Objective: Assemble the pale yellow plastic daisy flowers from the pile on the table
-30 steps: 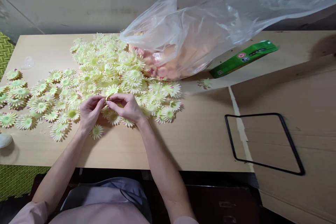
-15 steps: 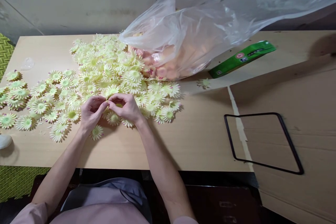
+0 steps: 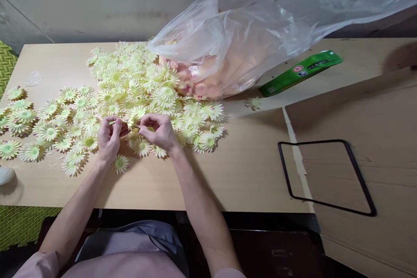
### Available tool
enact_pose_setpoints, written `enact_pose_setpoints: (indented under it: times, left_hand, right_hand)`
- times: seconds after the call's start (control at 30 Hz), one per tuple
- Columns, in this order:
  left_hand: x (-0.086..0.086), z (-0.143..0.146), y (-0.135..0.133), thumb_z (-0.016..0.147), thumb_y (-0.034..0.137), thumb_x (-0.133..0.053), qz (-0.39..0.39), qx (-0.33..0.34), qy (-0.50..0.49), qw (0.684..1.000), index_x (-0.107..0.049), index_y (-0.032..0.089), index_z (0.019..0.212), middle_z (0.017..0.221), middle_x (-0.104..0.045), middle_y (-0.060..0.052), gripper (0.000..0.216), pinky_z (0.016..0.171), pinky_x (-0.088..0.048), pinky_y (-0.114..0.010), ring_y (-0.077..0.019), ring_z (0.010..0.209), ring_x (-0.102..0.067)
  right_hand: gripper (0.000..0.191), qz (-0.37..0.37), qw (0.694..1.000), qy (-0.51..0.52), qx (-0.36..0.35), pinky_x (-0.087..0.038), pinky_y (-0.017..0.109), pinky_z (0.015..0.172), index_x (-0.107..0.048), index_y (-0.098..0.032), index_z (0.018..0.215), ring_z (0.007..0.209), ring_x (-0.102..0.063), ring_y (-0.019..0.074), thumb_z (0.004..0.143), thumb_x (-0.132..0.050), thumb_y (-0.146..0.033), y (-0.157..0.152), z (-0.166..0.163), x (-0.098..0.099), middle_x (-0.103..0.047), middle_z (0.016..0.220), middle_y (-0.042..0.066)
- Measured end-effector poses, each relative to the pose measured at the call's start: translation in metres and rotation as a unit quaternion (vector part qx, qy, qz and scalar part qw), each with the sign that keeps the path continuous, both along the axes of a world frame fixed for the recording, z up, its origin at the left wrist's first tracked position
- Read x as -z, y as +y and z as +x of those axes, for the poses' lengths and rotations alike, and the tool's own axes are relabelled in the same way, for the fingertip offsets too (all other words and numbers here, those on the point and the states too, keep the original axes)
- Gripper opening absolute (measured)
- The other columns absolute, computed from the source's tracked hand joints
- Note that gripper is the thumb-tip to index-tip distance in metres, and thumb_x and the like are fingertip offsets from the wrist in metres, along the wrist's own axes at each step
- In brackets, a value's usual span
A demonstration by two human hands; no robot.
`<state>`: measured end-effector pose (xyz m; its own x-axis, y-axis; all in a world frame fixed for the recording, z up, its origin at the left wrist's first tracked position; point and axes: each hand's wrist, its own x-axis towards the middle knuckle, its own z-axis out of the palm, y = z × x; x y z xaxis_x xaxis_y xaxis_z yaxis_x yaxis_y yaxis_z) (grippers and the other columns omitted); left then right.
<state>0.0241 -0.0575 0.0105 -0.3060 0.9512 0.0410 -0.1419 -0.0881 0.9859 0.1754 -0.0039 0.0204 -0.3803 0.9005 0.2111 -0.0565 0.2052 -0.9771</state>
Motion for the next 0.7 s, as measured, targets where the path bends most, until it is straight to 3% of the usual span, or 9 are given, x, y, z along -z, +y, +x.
enact_pose_setpoints:
  times: [0.1, 0.23, 0.4, 0.53, 0.63, 0.7]
  left_hand:
    - [0.002, -0.006, 0.003, 0.086, 0.048, -0.063, 0.0, -0.011, -0.039, 0.999, -0.052, 0.022, 0.09, 0.079, -0.066, 0.0, 0.029, 0.065, -0.059, -0.026, -0.0124, 0.07, -0.067]
    - [0.005, -0.02, 0.008, 0.089, 0.043, -0.06, 0.028, -0.059, -0.114, 0.991, -0.049, 0.024, 0.093, 0.095, -0.07, -0.002, 0.022, 0.076, -0.06, -0.033, -0.0153, 0.084, -0.072]
    - [0.003, -0.019, 0.008, 0.088, 0.038, -0.064, 0.045, -0.063, -0.092, 0.993, -0.056, 0.021, 0.09, 0.084, -0.067, -0.001, 0.019, 0.079, -0.061, -0.034, -0.0141, 0.081, -0.07]
    - [0.002, -0.009, 0.004, 0.086, 0.039, -0.066, 0.031, -0.051, -0.027, 0.998, -0.06, 0.02, 0.089, 0.083, -0.064, -0.001, 0.02, 0.075, -0.062, -0.028, -0.0109, 0.077, -0.067]
    - [0.0, -0.005, 0.003, 0.084, 0.04, -0.067, 0.02, -0.015, 0.004, 1.0, -0.061, 0.019, 0.09, 0.086, -0.065, -0.002, 0.023, 0.076, -0.062, -0.028, -0.0121, 0.081, -0.068]
    - [0.0, -0.004, 0.002, 0.084, 0.041, -0.067, 0.019, 0.007, 0.012, 1.0, -0.063, 0.018, 0.09, 0.088, -0.067, -0.003, 0.024, 0.078, -0.061, -0.029, -0.0136, 0.083, -0.069]
  right_hand:
    - [0.007, -0.024, 0.998, 0.056, 0.006, -0.049, 0.028, 0.056, -0.06, -0.02, 0.059, 0.063, -0.058, 0.0142, 0.065, -0.064, -0.018, 0.004, 0.004, 0.001, -0.062, 0.069, 0.002]
    - [0.013, -0.076, 0.981, 0.161, 0.083, -0.045, 0.028, 0.05, -0.054, -0.022, 0.059, 0.054, -0.051, 0.0129, 0.066, -0.06, -0.031, 0.014, 0.014, 0.001, -0.054, 0.061, 0.0]
    - [0.028, -0.102, 0.957, 0.216, 0.165, -0.043, 0.027, 0.044, -0.048, -0.022, 0.058, 0.043, -0.044, 0.0092, 0.075, -0.065, -0.036, 0.021, 0.019, -0.003, -0.054, 0.057, -0.003]
    - [0.025, -0.061, 0.976, 0.191, 0.079, -0.043, 0.025, 0.04, -0.062, -0.02, 0.061, 0.042, -0.05, 0.0087, 0.079, -0.071, -0.035, 0.012, 0.009, -0.005, -0.062, 0.06, -0.001]
    - [0.017, -0.043, 0.994, 0.103, -0.011, -0.055, 0.027, 0.053, -0.071, -0.019, 0.075, 0.055, -0.063, 0.0125, 0.078, -0.075, -0.035, 0.002, -0.001, -0.004, -0.069, 0.067, 0.001]
    - [0.018, -0.053, 0.995, 0.072, -0.036, -0.06, 0.028, 0.062, -0.073, -0.019, 0.081, 0.064, -0.068, 0.0144, 0.074, -0.078, -0.035, -0.003, -0.007, -0.002, -0.071, 0.073, 0.002]
